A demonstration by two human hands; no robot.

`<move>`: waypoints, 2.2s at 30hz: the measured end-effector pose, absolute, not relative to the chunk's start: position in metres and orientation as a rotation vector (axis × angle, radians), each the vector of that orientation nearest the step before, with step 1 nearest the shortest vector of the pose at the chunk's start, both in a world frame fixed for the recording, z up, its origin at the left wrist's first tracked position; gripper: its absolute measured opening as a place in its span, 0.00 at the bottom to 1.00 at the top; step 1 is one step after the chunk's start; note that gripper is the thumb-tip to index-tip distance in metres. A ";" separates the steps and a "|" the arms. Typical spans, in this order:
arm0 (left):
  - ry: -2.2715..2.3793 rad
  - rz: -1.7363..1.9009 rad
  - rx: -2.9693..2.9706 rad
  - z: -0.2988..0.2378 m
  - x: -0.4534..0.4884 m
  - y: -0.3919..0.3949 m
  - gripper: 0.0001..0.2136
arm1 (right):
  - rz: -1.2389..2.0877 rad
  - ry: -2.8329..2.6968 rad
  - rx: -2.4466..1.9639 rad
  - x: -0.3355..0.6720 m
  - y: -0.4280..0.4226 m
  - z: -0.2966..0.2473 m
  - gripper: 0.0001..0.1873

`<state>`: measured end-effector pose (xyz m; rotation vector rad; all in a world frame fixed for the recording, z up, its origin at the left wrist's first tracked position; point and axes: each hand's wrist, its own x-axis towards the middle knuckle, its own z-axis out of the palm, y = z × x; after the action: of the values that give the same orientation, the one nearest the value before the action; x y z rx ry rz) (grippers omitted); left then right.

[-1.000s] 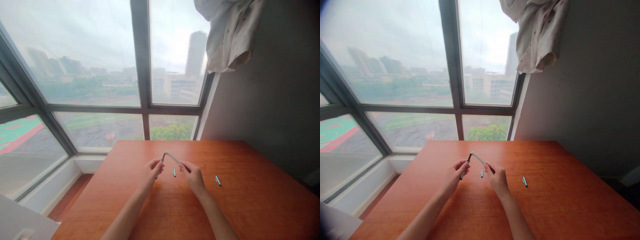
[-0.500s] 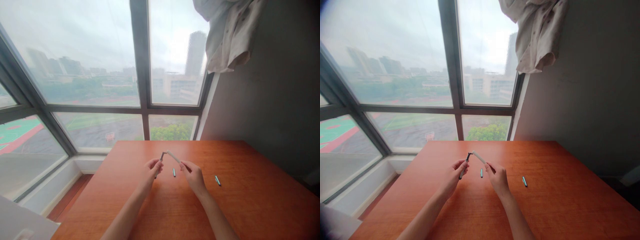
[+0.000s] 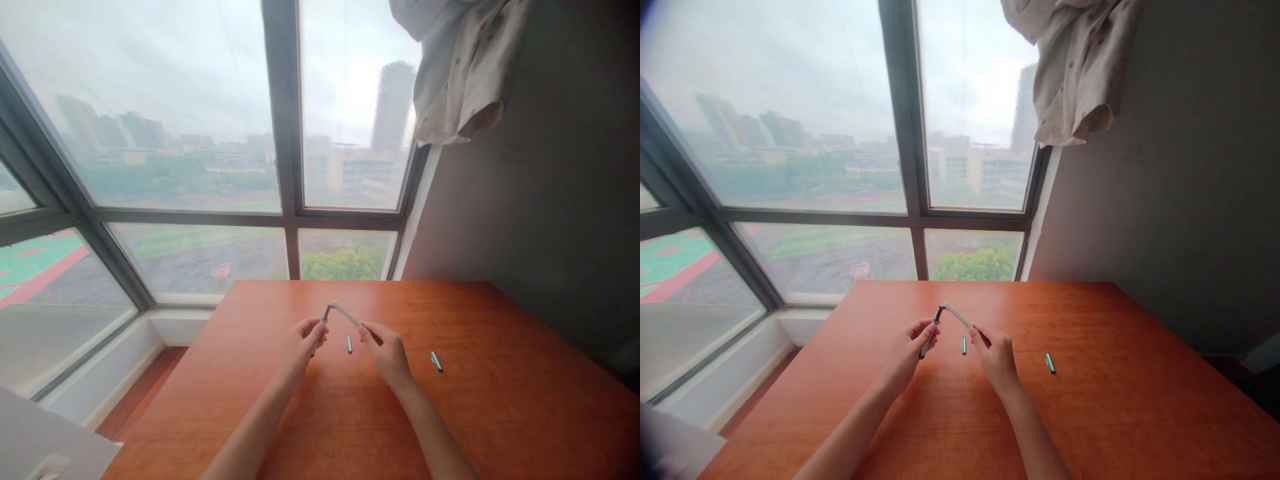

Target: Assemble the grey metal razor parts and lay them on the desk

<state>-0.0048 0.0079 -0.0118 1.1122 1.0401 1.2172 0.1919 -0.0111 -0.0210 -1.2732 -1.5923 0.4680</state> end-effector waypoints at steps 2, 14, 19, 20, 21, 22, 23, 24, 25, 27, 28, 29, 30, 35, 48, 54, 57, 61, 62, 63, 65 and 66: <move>1.028 1.218 1.115 -0.012 -0.005 0.008 0.15 | 0.470 -1.600 -1.270 0.192 -0.012 -0.020 0.16; 1.020 1.214 1.088 -0.014 -0.006 0.009 0.14 | 0.421 -1.570 -1.293 0.194 -0.011 -0.019 0.15; 1.007 1.215 1.064 -0.013 -0.006 0.008 0.14 | 0.468 -1.564 -1.284 0.192 -0.012 -0.019 0.16; 1.007 1.216 1.059 -0.013 -0.006 0.008 0.14 | 0.464 -1.574 -1.281 0.192 -0.012 -0.020 0.16; 1.008 1.215 1.055 -0.012 -0.005 0.008 0.15 | 0.455 -1.582 -1.282 0.192 -0.012 -0.020 0.16; 1.011 1.215 1.051 -0.012 -0.005 0.007 0.14 | 0.442 -1.586 -1.287 0.193 -0.012 -0.020 0.16; 1.014 1.213 1.049 -0.011 -0.005 0.007 0.14 | 0.429 -1.587 -1.292 0.193 -0.011 -0.021 0.16; 1.020 1.213 1.047 -0.011 -0.005 0.007 0.14 | 0.420 -1.586 -1.296 0.193 -0.011 -0.021 0.16; 1.027 1.213 1.045 -0.010 -0.005 0.007 0.14 | 0.416 -1.585 -1.297 0.193 -0.011 -0.021 0.16; 1.046 1.214 1.039 -0.010 -0.005 0.007 0.15 | 0.420 -1.587 -1.289 0.193 -0.011 -0.021 0.17; 1.055 1.216 1.037 -0.010 -0.005 0.007 0.16 | 0.424 -1.588 -1.285 0.193 -0.011 -0.020 0.17; 1.059 1.217 1.037 -0.010 -0.005 0.007 0.16 | 0.427 -1.588 -1.284 0.193 -0.011 -0.020 0.17; 1.059 1.218 1.038 -0.010 -0.005 0.008 0.16 | 0.428 -1.586 -1.286 0.193 -0.011 -0.020 0.18; 1.068 1.221 1.056 -0.009 -0.005 0.007 0.17 | 0.448 -1.583 -1.297 0.193 -0.011 -0.021 0.19; 1.061 1.257 1.096 -0.007 -0.006 0.008 0.15 | 0.436 -1.548 -1.328 0.195 -0.009 -0.022 0.21; 1.127 1.273 1.204 -0.004 -0.009 0.009 0.15 | 0.553 -1.566 -1.310 0.192 -0.013 -0.019 0.24; 1.164 1.289 1.246 -0.002 -0.011 0.009 0.14 | 0.598 -1.590 -1.282 0.192 -0.015 -0.016 0.24; 1.176 1.333 1.290 -0.001 -0.015 0.009 0.14 | 0.607 -1.571 -1.268 0.195 -0.016 -0.014 0.24; 1.174 1.340 1.307 -0.001 -0.015 0.009 0.13 | 0.599 -1.569 -1.264 0.196 -0.016 -0.013 0.24; 1.171 1.344 1.329 -0.001 -0.016 0.010 0.13 | 0.584 -1.572 -1.259 0.196 -0.016 -0.012 0.24; 1.164 1.339 1.371 -0.001 -0.018 0.010 0.12 | 0.550 -1.598 -1.249 0.198 -0.016 -0.011 0.24; 1.158 1.332 1.386 -0.001 -0.019 0.011 0.12 | 0.535 -1.614 -1.244 0.198 -0.015 -0.011 0.23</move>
<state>-0.0188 0.0108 -0.0012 1.3863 1.1578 1.3318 0.1982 -0.0153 -0.0105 -1.2438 -1.6137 0.5349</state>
